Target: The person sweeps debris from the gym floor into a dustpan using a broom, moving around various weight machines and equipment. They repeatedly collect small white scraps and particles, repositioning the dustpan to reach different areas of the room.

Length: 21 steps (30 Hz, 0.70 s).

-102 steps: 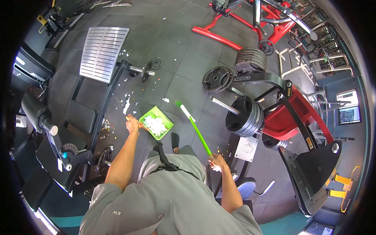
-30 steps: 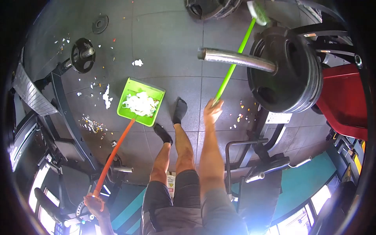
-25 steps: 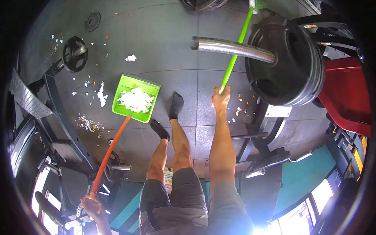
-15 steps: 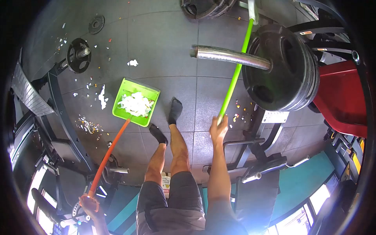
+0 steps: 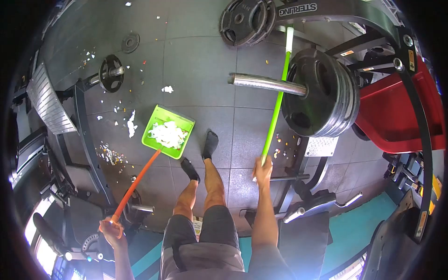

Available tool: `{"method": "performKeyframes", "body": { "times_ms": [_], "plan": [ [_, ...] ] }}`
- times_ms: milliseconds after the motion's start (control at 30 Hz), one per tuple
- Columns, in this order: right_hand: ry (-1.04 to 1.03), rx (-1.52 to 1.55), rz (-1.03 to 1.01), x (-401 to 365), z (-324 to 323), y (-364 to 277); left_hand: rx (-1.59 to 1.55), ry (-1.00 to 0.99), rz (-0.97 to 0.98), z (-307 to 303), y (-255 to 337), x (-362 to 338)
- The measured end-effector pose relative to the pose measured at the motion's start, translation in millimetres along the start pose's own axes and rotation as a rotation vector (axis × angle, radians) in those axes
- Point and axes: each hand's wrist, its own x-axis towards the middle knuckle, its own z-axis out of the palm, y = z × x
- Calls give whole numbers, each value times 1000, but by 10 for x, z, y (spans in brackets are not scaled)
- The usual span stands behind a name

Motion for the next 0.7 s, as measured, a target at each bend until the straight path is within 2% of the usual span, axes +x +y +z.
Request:
{"method": "performKeyframes", "body": {
  "times_ms": [67,167,200,267,333,367,467,500,600,633,700],
  "plan": [
    [-12,-25,64,330,-18,-110,-28,-22,-38,12,17,-16],
    [-78,-48,161,128,-40,-170,-18,-49,-35,-105,-4,52],
    [-108,-149,132,-114,-101,-149,-20,-44,-34,-128,-32,45],
    [-138,-74,143,-618,-268,274,-67,-21,-59,-136,-47,66],
    [-126,-36,215,-1372,-329,-74,-85,2,-42,-104,-20,42],
    [-119,-38,224,-1604,-423,1,-91,-12,-46,-120,-13,53],
    [-50,-226,192,-1877,-502,-94,-95,-33,-80,-245,-61,128],
    [-61,-311,45,-1764,-548,34,-104,-60,-63,-292,-103,187],
    [-33,-388,111,-1445,-502,-162,-103,-102,-61,-335,-95,237],
    [-33,-439,97,-1433,-518,-123,-160,-176,-105,-391,-81,276],
    [-39,-537,66,-1453,-461,-70,-170,-196,-82,-488,-143,388]
  ]
}}
